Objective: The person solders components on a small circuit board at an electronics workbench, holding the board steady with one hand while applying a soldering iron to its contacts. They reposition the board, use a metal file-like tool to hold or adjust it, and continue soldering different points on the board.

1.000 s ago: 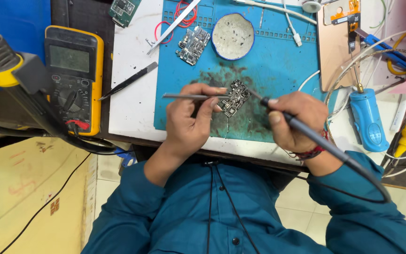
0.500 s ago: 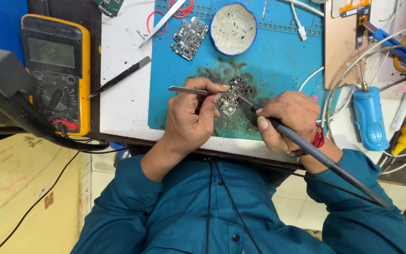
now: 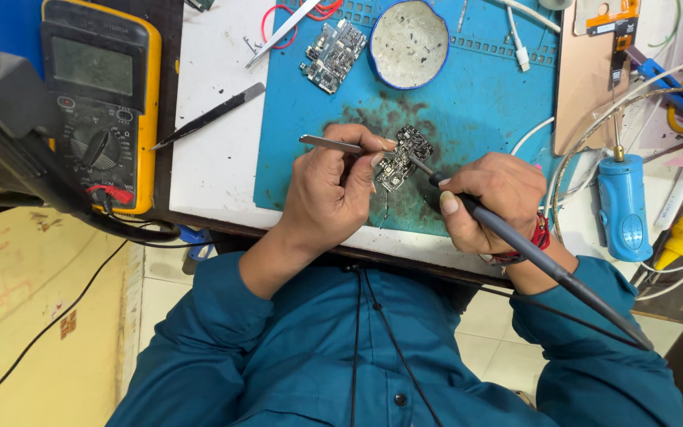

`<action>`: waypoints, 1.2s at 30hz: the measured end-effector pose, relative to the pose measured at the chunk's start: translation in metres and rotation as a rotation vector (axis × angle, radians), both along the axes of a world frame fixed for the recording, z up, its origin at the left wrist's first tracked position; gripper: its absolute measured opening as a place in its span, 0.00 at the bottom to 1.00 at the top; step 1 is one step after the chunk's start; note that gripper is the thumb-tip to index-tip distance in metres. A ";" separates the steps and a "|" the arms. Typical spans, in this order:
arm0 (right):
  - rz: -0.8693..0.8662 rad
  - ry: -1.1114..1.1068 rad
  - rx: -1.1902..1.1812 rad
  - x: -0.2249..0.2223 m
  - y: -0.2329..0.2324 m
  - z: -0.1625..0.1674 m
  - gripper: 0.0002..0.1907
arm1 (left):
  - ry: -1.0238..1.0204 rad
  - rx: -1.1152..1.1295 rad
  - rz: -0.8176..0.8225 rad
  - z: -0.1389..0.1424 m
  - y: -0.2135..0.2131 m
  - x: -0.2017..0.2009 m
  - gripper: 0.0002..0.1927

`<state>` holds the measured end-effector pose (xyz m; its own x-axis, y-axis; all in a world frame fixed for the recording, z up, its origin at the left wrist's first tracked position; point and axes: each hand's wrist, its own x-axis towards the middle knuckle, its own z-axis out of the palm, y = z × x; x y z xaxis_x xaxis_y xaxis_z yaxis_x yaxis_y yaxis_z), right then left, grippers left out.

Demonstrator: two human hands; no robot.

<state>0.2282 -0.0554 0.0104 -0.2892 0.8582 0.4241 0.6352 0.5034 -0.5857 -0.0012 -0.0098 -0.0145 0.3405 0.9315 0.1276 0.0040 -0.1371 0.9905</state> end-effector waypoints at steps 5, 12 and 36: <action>0.011 0.010 0.000 0.000 0.001 -0.001 0.03 | 0.022 0.005 0.004 -0.001 0.000 -0.001 0.05; 0.010 0.022 0.005 -0.001 0.002 0.000 0.03 | -0.005 -0.032 -0.003 0.001 -0.001 -0.001 0.06; -0.001 0.028 0.001 -0.002 0.002 0.000 0.03 | -0.005 -0.052 -0.010 -0.002 -0.002 -0.001 0.05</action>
